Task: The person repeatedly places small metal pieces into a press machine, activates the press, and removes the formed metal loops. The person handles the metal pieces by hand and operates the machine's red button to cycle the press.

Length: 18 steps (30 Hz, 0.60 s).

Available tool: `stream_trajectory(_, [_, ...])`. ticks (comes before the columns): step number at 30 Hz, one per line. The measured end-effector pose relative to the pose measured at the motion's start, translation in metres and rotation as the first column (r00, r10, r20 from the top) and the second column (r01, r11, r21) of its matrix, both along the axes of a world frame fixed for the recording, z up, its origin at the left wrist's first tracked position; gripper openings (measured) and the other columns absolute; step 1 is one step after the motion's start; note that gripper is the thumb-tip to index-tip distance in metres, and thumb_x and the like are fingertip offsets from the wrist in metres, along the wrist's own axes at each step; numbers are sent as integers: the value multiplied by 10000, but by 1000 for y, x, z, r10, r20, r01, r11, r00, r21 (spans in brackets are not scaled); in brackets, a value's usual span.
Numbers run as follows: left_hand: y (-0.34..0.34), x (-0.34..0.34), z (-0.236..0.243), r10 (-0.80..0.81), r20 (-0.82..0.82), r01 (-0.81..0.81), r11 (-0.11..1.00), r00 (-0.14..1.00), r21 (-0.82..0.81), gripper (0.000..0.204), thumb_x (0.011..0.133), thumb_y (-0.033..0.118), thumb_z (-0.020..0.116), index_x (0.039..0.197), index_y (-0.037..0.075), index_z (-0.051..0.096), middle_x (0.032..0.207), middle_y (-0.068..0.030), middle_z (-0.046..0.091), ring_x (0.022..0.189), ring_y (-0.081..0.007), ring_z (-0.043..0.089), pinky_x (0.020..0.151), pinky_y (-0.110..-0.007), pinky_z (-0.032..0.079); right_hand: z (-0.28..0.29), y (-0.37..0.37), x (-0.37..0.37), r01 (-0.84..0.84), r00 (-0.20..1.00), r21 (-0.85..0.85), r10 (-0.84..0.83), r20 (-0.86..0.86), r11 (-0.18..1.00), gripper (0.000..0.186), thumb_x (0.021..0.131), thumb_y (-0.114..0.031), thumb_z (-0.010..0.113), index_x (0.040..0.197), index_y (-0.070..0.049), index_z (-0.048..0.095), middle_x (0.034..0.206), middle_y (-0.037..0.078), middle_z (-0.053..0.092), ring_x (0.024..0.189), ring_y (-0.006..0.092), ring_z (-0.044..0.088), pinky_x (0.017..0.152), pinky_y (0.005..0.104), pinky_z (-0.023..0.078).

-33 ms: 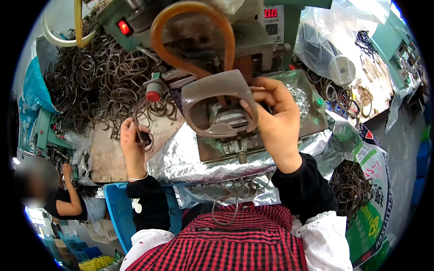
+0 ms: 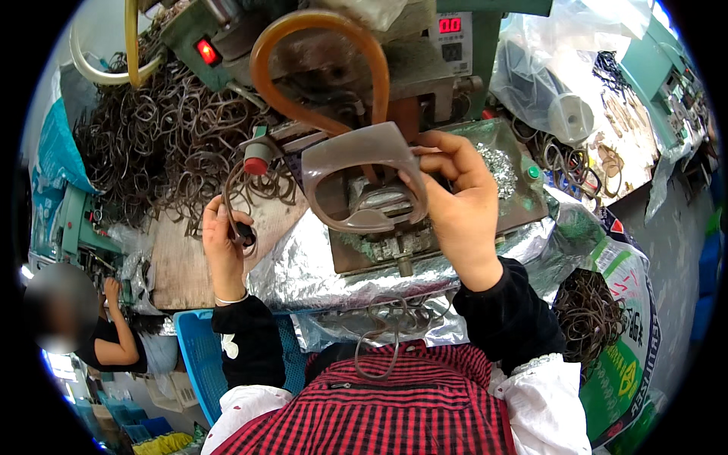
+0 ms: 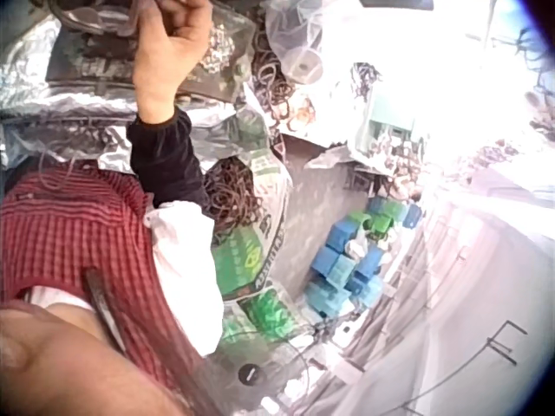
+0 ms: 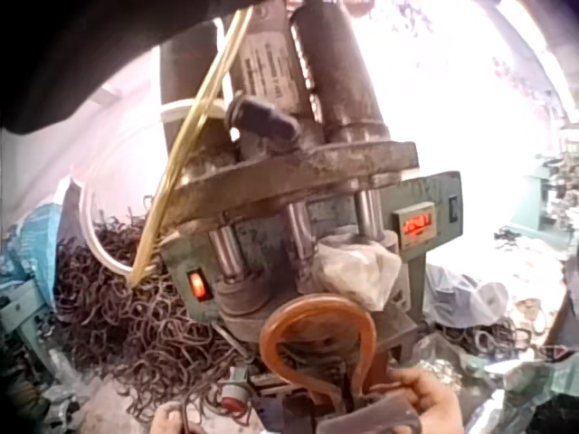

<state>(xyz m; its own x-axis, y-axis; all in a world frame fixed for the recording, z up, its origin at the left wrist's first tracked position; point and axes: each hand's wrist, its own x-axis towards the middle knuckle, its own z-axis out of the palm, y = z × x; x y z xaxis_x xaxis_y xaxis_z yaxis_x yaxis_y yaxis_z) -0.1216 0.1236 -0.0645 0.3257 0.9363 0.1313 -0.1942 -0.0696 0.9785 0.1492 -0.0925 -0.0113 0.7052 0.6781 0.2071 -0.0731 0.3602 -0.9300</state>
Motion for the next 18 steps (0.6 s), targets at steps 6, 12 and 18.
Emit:
stream_trajectory(6, [-7, -8, -49, 118, 57, -110, 986, 991, -126, 325, 1024, 202, 578, 1286, 13, 612, 886, -4, 652, 745, -66, 575, 624, -194, 414, 14, 14, -17, -96, 989, 86, 105, -107, 992, 419, 865, 44, 684, 1257, 45, 536, 1119, 105, 678, 982, 113, 641, 870, 232, 487])
stream_trajectory(12, [-80, 23, 51, 197, 139, -240, 844, 971, 479, 366, 1018, 85, 515, 1370, -14, 530, 889, -43, 620, 638, -68, 482, 555, -177, 367, 27, -24, -29, -59, 998, 15, 59, 33, 998, 530, 817, 77, 579, 1340, 32, 504, 1285, 79, 582, 1139, 169, 580, 1006, 314, 441])
stream_trajectory(18, [-113, 78, 67, 244, -206, 120, 326, 948, 938, 280, 924, -46, 563, 1184, -43, 668, 983, -192, 676, 850, -286, 675, 754, -349, 559, -13, -47, 39, 635, 351, -186, -66, 934, 750, 255, 753, -91, 727, 996, -26, 685, 1046, 164, 655, 1053, 370, 593, 904, 455, 491])
